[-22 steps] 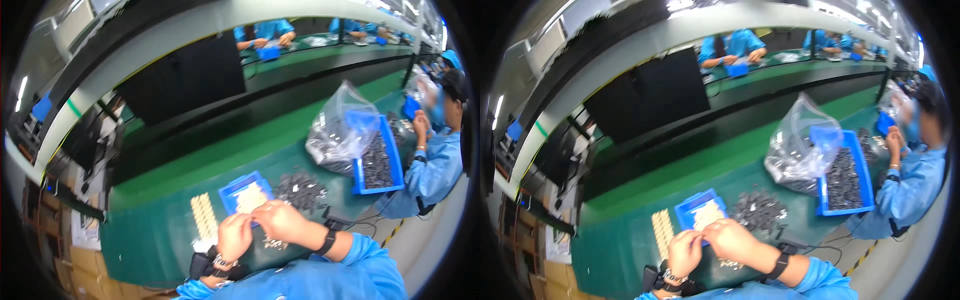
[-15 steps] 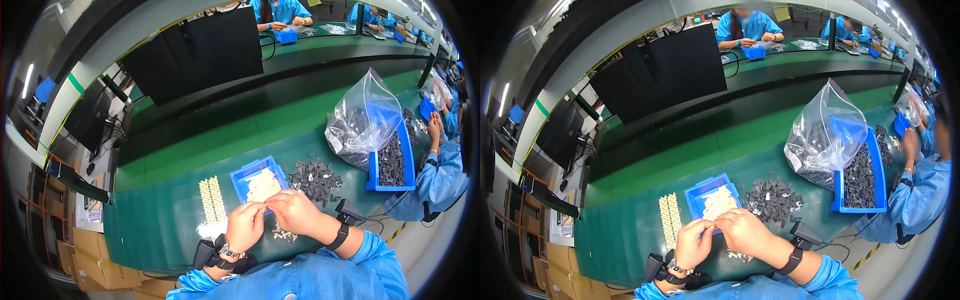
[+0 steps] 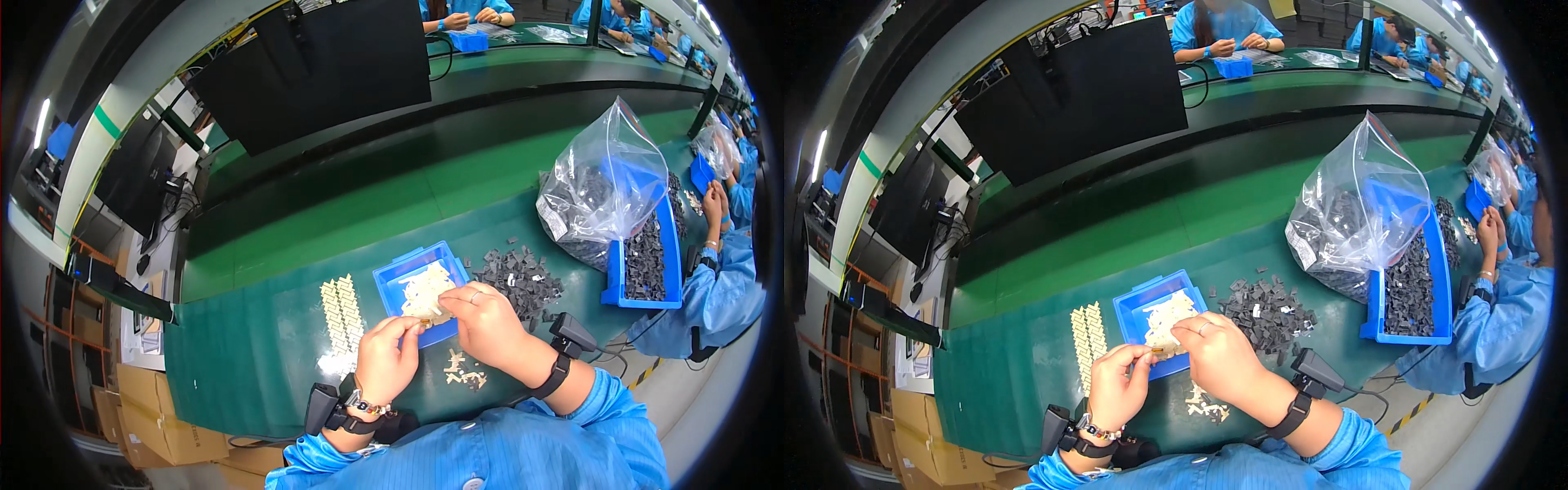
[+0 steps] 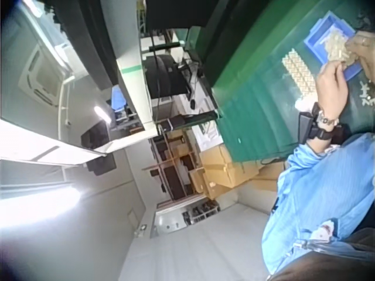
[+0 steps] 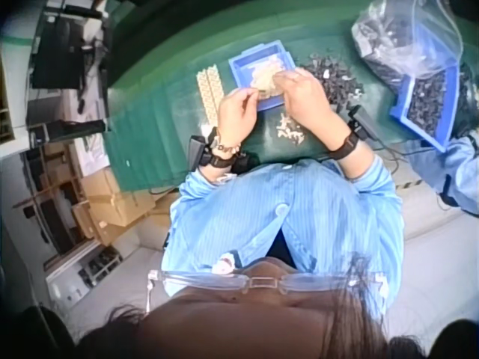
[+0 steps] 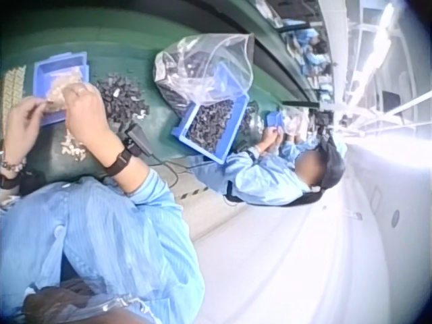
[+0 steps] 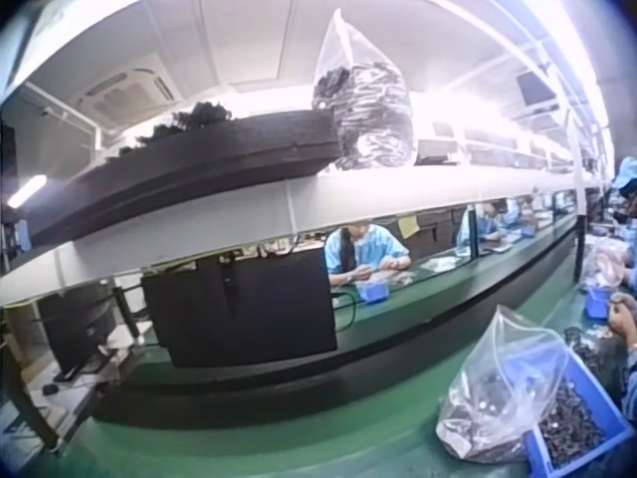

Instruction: Assembling small white plastic components into black base pieces on a factory production line.

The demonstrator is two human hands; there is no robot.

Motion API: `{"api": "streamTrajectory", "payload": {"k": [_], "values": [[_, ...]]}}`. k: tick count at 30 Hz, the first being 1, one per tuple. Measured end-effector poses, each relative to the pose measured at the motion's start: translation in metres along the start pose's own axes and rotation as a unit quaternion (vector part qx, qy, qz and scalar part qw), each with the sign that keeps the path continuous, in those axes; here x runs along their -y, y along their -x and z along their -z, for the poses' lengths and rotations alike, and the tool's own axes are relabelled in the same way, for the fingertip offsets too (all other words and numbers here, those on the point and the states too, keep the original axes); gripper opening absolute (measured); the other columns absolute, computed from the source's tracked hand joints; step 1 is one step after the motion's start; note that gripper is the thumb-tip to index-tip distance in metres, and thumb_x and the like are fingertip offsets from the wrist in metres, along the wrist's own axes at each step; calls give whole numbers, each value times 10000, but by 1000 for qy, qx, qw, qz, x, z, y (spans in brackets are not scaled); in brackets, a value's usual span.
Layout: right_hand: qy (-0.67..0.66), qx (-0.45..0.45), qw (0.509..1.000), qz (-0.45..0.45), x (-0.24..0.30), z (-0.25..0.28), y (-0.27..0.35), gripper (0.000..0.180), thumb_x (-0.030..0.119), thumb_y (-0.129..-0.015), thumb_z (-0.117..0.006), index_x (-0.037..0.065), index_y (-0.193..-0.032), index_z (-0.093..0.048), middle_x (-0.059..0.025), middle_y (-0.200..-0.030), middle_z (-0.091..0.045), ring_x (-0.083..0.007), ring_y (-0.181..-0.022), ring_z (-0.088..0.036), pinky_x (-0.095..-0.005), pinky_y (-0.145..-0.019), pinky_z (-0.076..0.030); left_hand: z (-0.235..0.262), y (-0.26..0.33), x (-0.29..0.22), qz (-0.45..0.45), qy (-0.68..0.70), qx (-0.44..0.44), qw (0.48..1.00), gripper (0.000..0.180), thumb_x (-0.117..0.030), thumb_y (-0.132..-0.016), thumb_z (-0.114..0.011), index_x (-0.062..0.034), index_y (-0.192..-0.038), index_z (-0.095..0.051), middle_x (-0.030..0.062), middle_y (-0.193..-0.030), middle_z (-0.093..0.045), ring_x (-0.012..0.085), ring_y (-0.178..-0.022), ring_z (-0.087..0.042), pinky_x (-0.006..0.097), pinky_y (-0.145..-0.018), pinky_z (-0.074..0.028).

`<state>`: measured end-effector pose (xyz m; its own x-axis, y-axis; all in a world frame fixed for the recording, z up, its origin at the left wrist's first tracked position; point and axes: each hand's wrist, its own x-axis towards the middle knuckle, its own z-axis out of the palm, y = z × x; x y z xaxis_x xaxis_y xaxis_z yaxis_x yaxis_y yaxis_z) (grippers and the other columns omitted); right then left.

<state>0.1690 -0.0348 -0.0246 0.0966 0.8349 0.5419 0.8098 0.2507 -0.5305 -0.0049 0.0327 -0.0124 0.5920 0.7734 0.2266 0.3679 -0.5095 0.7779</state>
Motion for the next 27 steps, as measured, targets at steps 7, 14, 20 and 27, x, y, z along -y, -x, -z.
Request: {"api": "streamTrajectory", "payload": {"k": [7,14,20,27], "values": [[-139,46,989,-15,8,2,-3,149,-48,-743,-649,-5,-881,-685,-134,-908,-690,-302,-817,-659,-374,-753,-528,0,-2,-6,-20,16,7,1000,83,-9,-860,-624,9,-902,-692,140,-824,-702,245,-761,-700,311,-676,-539],[-160,48,985,-43,11,1,-2,93,-49,-749,-641,4,-825,-644,-123,-842,-659,-296,-786,-641,-371,-718,-514,-2,2,-15,4,-7,-58,998,70,-24,-825,-691,9,-887,-698,139,-819,-701,249,-746,-698,314,-671,-541],[-206,30,974,-88,14,4,1,53,-12,-770,-627,18,-808,-648,-119,-829,-644,-304,-799,-627,-378,-734,-510,-3,3,-15,-66,-11,-46,997,88,-11,-821,-683,10,-904,-706,146,-854,-702,271,-756,-691,325,-681,-542],[-238,58,966,-85,16,7,1,92,-61,-784,-635,1,-847,-661,-112,-835,-659,-273,-798,-642,-358,-721,-513,2,5,-18,-3,84,16,996,141,4,-872,-617,29,-985,-697,158,-895,-701,260,-799,-696,316,-716,-544]]}}
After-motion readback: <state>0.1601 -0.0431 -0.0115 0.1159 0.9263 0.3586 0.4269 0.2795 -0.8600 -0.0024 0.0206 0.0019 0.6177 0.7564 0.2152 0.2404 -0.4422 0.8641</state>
